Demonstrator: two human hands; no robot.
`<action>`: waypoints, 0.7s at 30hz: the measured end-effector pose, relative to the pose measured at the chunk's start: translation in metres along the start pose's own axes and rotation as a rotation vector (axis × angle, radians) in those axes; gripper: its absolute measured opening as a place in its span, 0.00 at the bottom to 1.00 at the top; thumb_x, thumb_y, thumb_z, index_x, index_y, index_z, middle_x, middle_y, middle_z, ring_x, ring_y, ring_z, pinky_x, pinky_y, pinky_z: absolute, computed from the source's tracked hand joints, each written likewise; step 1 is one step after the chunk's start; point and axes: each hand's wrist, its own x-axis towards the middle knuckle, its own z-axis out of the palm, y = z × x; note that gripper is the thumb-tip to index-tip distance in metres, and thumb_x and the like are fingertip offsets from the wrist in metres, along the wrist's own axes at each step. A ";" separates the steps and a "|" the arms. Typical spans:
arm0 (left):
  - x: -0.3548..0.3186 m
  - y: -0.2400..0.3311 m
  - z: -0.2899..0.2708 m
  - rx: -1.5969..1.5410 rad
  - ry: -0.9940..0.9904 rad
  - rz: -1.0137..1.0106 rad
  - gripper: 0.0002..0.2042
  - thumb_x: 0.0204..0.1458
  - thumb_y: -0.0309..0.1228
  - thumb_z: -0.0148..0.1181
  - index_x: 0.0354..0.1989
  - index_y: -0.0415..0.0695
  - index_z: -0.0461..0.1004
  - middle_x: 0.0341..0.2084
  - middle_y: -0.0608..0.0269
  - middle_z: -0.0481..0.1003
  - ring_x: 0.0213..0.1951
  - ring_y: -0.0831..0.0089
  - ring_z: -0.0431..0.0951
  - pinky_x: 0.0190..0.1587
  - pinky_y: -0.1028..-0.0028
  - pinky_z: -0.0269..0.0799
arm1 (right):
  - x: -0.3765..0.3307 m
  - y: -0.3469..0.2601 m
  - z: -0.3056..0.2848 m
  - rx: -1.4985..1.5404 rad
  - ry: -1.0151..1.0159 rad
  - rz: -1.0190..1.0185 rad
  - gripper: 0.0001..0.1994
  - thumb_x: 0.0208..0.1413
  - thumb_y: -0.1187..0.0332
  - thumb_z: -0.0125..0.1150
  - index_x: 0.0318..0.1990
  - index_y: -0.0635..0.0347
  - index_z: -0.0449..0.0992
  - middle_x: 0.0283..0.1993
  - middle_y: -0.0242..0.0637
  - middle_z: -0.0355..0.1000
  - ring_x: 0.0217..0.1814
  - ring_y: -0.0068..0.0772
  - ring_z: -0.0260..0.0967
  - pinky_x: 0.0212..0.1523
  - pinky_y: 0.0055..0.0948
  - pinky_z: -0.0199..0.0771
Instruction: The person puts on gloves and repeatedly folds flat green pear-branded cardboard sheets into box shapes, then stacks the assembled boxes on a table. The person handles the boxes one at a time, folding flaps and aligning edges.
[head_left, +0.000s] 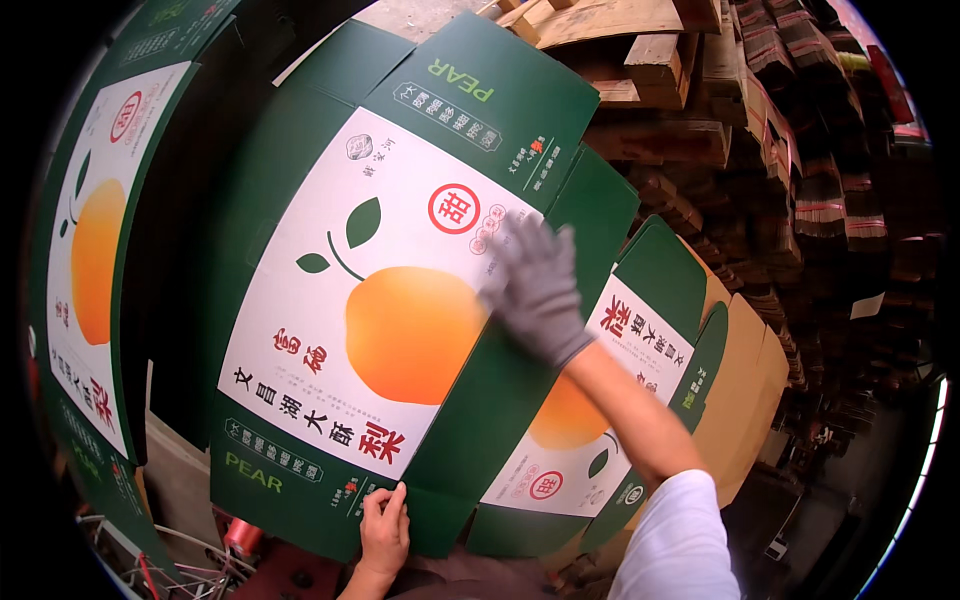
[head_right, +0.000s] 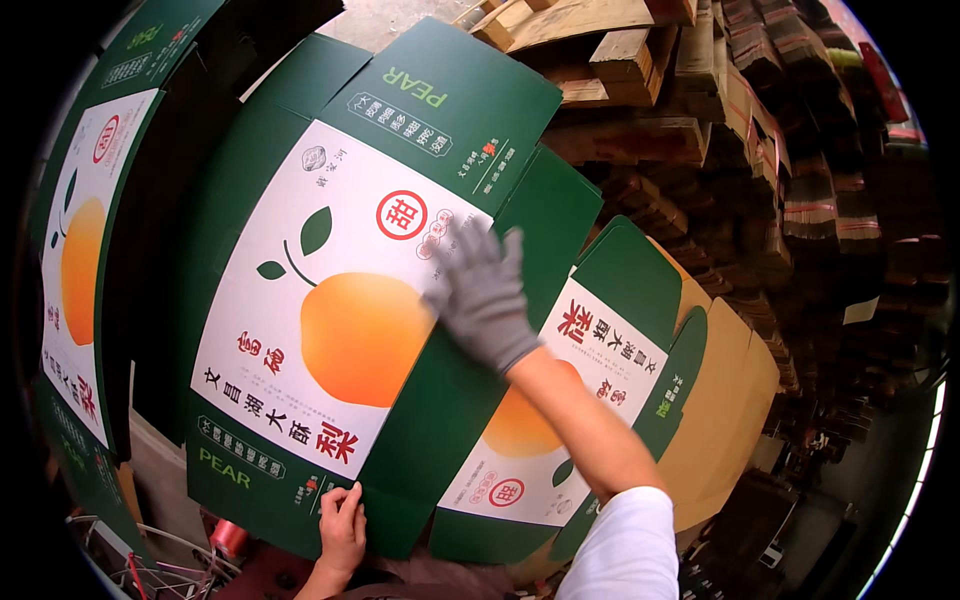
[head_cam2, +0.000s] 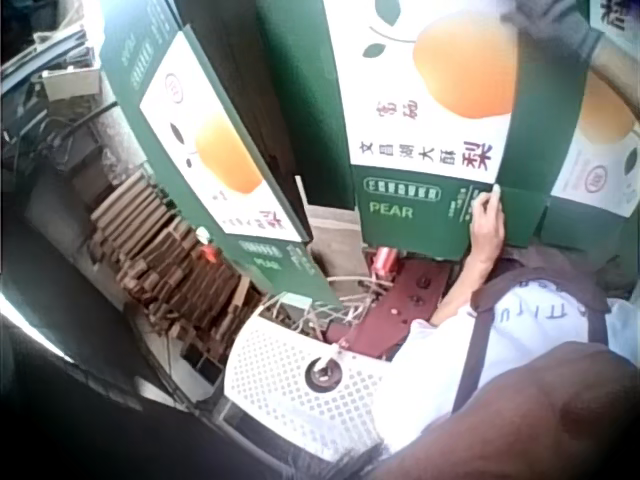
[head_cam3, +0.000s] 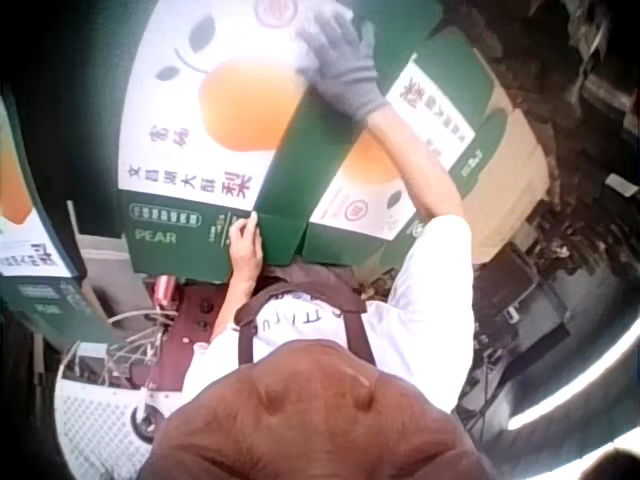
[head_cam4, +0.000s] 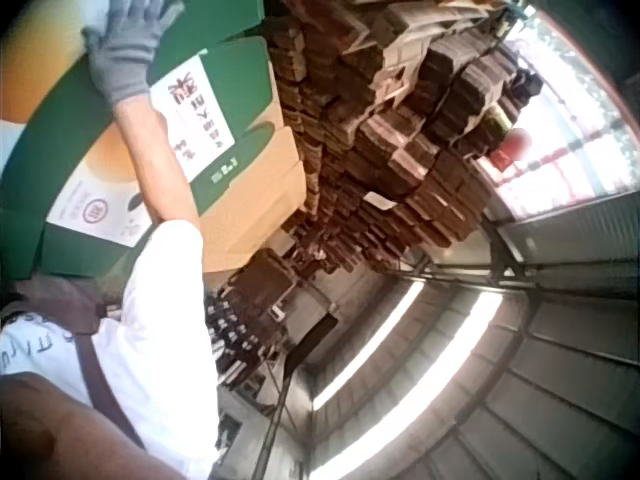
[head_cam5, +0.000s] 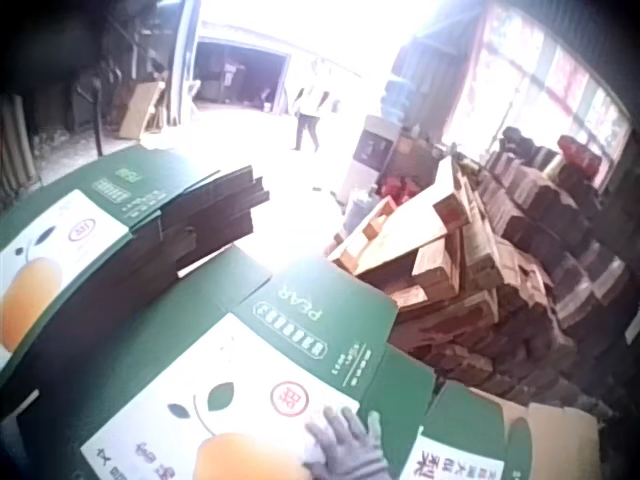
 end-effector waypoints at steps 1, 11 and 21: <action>0.001 0.000 0.000 0.007 -0.001 0.004 0.21 0.50 0.16 0.60 0.54 0.40 0.75 0.41 0.53 0.69 0.34 0.61 0.74 0.35 0.68 0.74 | -0.015 -0.030 0.006 0.069 -0.130 -0.105 0.34 0.53 0.49 0.61 0.66 0.47 0.62 0.72 0.46 0.54 0.74 0.53 0.49 0.71 0.67 0.34; -0.004 -0.011 0.003 0.010 -0.010 -0.017 0.21 0.50 0.16 0.61 0.54 0.41 0.75 0.41 0.54 0.69 0.33 0.63 0.75 0.35 0.69 0.74 | 0.078 0.047 0.011 -0.097 -0.043 -0.143 0.33 0.57 0.44 0.53 0.67 0.48 0.64 0.74 0.44 0.53 0.77 0.50 0.45 0.70 0.67 0.32; -0.001 -0.015 0.002 -0.057 0.025 0.062 0.21 0.52 0.17 0.60 0.56 0.42 0.74 0.40 0.55 0.69 0.34 0.63 0.75 0.35 0.69 0.75 | 0.050 0.019 0.039 -0.239 0.181 0.148 0.31 0.60 0.40 0.48 0.67 0.41 0.63 0.74 0.39 0.53 0.78 0.48 0.44 0.70 0.68 0.33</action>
